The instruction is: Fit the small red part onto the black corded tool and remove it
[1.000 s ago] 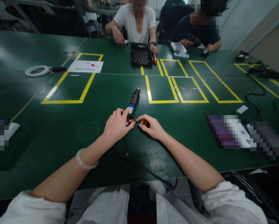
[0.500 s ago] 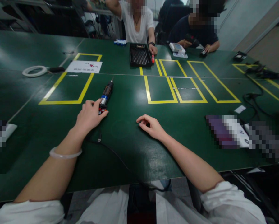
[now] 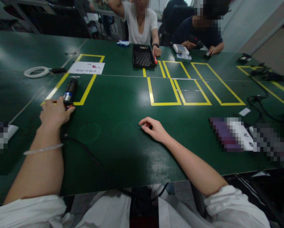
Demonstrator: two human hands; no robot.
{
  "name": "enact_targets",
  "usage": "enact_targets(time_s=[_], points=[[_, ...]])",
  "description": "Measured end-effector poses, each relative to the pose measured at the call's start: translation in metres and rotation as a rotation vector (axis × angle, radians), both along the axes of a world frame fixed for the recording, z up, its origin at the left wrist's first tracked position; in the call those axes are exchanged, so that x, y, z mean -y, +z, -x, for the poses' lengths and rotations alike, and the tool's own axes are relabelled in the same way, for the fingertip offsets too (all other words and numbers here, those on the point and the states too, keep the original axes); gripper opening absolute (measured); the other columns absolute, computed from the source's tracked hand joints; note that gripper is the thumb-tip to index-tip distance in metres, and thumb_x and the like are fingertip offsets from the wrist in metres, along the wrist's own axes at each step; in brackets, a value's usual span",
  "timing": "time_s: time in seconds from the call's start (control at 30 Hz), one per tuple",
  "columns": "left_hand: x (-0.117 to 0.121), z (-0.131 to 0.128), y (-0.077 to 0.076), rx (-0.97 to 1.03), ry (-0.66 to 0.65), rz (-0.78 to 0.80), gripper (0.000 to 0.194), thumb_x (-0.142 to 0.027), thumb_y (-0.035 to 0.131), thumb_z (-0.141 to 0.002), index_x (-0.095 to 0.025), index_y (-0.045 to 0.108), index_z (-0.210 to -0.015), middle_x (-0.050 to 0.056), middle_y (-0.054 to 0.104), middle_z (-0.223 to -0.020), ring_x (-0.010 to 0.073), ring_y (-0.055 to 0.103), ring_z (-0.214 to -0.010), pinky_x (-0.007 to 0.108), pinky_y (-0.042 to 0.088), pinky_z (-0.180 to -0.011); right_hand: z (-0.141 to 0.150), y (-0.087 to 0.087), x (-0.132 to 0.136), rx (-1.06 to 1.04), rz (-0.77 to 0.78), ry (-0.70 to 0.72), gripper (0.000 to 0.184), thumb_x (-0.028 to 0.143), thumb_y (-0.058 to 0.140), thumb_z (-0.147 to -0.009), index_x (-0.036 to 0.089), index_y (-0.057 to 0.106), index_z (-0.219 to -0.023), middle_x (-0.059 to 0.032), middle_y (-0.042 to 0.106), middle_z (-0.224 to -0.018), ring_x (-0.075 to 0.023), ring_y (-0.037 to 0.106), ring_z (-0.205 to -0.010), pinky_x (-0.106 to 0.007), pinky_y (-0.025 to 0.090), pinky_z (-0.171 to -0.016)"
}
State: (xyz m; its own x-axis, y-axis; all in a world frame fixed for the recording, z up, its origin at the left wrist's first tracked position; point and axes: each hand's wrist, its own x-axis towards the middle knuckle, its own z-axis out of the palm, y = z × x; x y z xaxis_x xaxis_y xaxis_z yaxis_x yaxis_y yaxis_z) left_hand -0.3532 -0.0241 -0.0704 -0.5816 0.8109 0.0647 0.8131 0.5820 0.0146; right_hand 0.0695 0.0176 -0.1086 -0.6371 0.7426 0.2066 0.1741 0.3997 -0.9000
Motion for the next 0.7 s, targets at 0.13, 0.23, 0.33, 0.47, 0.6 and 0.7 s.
enact_targets(time_s=[0.13, 0.23, 0.33, 0.47, 0.6, 0.7], points=[[0.002, 0.006, 0.0, -0.027, 0.06, 0.005, 0.071, -0.065, 0.03, -0.091, -0.02, 0.038, -0.144, 0.016, 0.04, -0.143, 0.0336, 0.043, -0.12, 0.055, 0.042, -0.099, 0.0, 0.002, 0.0, -0.001, -0.006, 0.005, 0.015, 0.019, 0.056, -0.087, 0.018, 0.065, -0.099, -0.0016, 0.064, -0.087, -0.0119, 0.057, -0.073, -0.026, 0.046, -0.07], [0.005, 0.002, 0.0, -0.067, 0.009, -0.038, 0.065, -0.059, 0.034, -0.092, -0.019, 0.04, -0.143, 0.016, 0.041, -0.143, 0.0351, 0.044, -0.121, 0.056, 0.041, -0.1, 0.0, 0.003, 0.001, 0.003, -0.005, 0.005, 0.015, 0.019, 0.057, -0.087, 0.019, 0.065, -0.099, -0.0013, 0.063, -0.086, -0.0119, 0.056, -0.073, -0.026, 0.046, -0.07], [0.008, -0.003, -0.002, -0.093, -0.019, -0.141, 0.061, -0.054, 0.042, -0.092, -0.018, 0.041, -0.141, 0.015, 0.041, -0.142, 0.0344, 0.045, -0.12, 0.054, 0.043, -0.098, 0.0, 0.004, 0.001, 0.006, -0.001, 0.004, 0.014, 0.019, 0.057, -0.087, 0.019, 0.065, -0.099, -0.0012, 0.063, -0.086, -0.0119, 0.056, -0.073, -0.026, 0.046, -0.069], [0.008, -0.007, -0.004, -0.06, 0.028, -0.188, 0.059, -0.051, 0.051, -0.089, -0.012, 0.046, -0.132, 0.017, 0.044, -0.136, 0.0323, 0.047, -0.116, 0.052, 0.047, -0.095, 0.0, 0.004, 0.0, 0.005, -0.004, 0.013, 0.015, 0.019, 0.056, -0.088, 0.017, 0.065, -0.1, -0.0017, 0.062, -0.086, -0.0114, 0.056, -0.072, -0.025, 0.045, -0.069], [0.007, -0.007, 0.001, 0.0, 0.065, -0.154, 0.051, -0.05, 0.057, -0.085, -0.014, 0.055, -0.12, 0.017, 0.043, -0.134, 0.0333, 0.05, -0.115, 0.051, 0.05, -0.09, 0.0, 0.002, 0.0, 0.005, -0.015, 0.011, 0.015, 0.02, 0.056, -0.088, 0.017, 0.065, -0.1, -0.0008, 0.06, -0.083, -0.0109, 0.054, -0.07, -0.025, 0.045, -0.068], [0.007, -0.008, 0.006, 0.075, 0.044, -0.138, 0.052, -0.05, 0.055, -0.085, -0.01, 0.054, -0.119, 0.022, 0.04, -0.135, 0.0394, 0.048, -0.119, 0.059, 0.046, -0.09, 0.0, 0.002, 0.0, 0.01, -0.018, 0.009, 0.014, 0.02, 0.057, -0.088, 0.017, 0.065, -0.099, -0.0006, 0.059, -0.083, -0.011, 0.054, -0.07, -0.025, 0.045, -0.068]])
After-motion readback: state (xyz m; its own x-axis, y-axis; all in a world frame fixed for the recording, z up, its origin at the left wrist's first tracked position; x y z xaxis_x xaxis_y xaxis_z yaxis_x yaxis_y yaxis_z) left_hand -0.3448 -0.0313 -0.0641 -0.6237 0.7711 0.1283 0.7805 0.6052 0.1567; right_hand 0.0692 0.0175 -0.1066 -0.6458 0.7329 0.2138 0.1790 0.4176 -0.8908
